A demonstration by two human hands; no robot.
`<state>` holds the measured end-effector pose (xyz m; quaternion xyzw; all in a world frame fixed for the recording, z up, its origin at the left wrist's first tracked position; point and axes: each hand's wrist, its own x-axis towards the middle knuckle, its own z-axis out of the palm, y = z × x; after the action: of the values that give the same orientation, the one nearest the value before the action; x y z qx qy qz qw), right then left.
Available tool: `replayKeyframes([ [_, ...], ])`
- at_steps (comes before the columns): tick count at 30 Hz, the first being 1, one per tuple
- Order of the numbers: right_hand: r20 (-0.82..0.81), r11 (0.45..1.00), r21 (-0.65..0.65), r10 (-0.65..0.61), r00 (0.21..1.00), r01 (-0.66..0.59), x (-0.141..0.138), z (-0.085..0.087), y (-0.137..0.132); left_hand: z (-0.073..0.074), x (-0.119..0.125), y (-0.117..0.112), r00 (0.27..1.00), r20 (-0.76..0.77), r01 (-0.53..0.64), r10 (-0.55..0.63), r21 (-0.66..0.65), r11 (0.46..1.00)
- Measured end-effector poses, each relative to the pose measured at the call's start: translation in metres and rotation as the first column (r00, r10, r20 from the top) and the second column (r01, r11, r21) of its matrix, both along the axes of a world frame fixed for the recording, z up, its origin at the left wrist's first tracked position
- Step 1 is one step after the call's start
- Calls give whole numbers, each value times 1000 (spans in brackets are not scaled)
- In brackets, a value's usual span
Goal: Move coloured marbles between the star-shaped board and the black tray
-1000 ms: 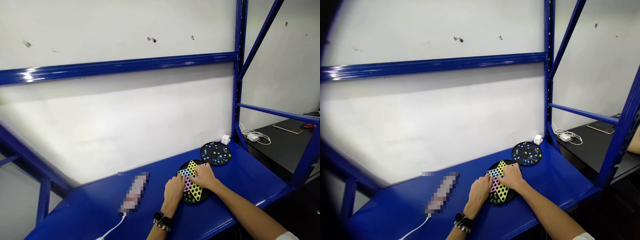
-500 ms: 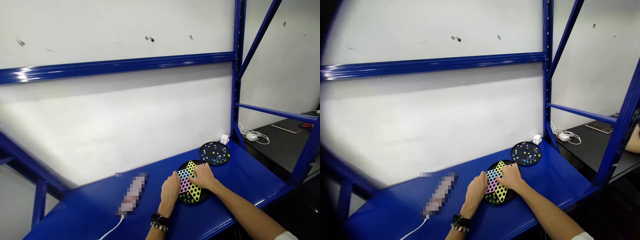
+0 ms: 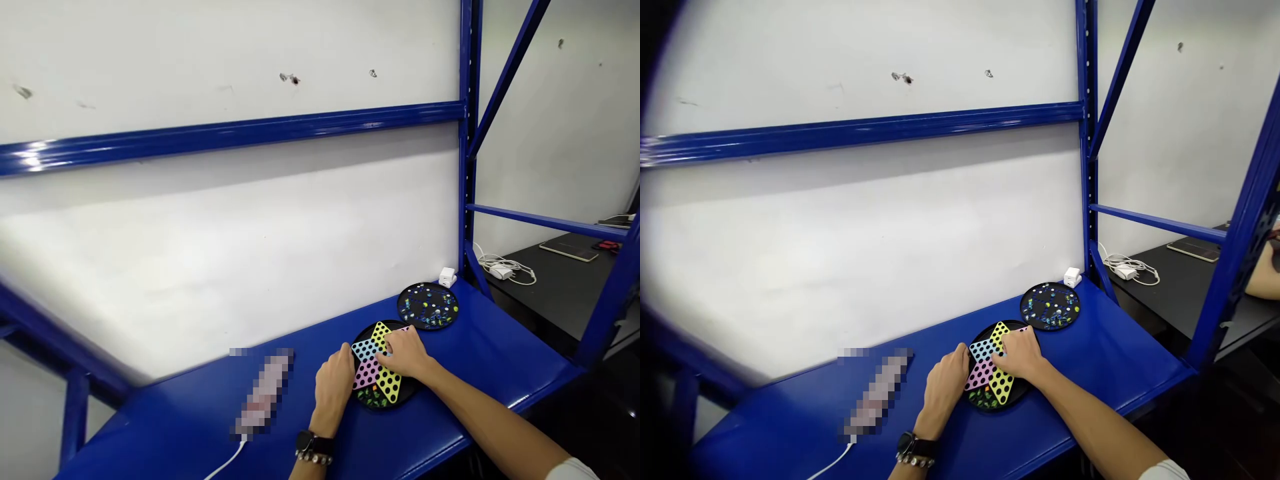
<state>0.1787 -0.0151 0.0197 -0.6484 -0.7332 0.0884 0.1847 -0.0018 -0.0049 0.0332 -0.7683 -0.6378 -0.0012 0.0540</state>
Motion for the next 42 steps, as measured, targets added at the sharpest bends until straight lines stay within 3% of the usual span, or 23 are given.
replayKeyframes([
  [12,9,1000,-18,-4,1000,4,-1,3,0,5,5,-5,998,-30,61,-64,-85,995],
  [33,-64,999,35,2,998,0,-1,-3,2,8,5,-8,999,33,14,-13,-25,1000],
  [36,-156,998,67,26,987,-16,0,-4,3,11,5,-6,995,97,7,-6,-16,1000],
  [39,-363,993,117,66,929,-25,-1,-3,4,13,4,-4,976,217,25,-27,11,1000],
  [41,-563,991,118,119,818,-63,-6,-1,5,13,4,-3,954,293,46,-61,61,997],
  [42,-672,989,92,148,726,-117,-9,0,5,13,4,-4,941,326,60,-91,104,993],
])
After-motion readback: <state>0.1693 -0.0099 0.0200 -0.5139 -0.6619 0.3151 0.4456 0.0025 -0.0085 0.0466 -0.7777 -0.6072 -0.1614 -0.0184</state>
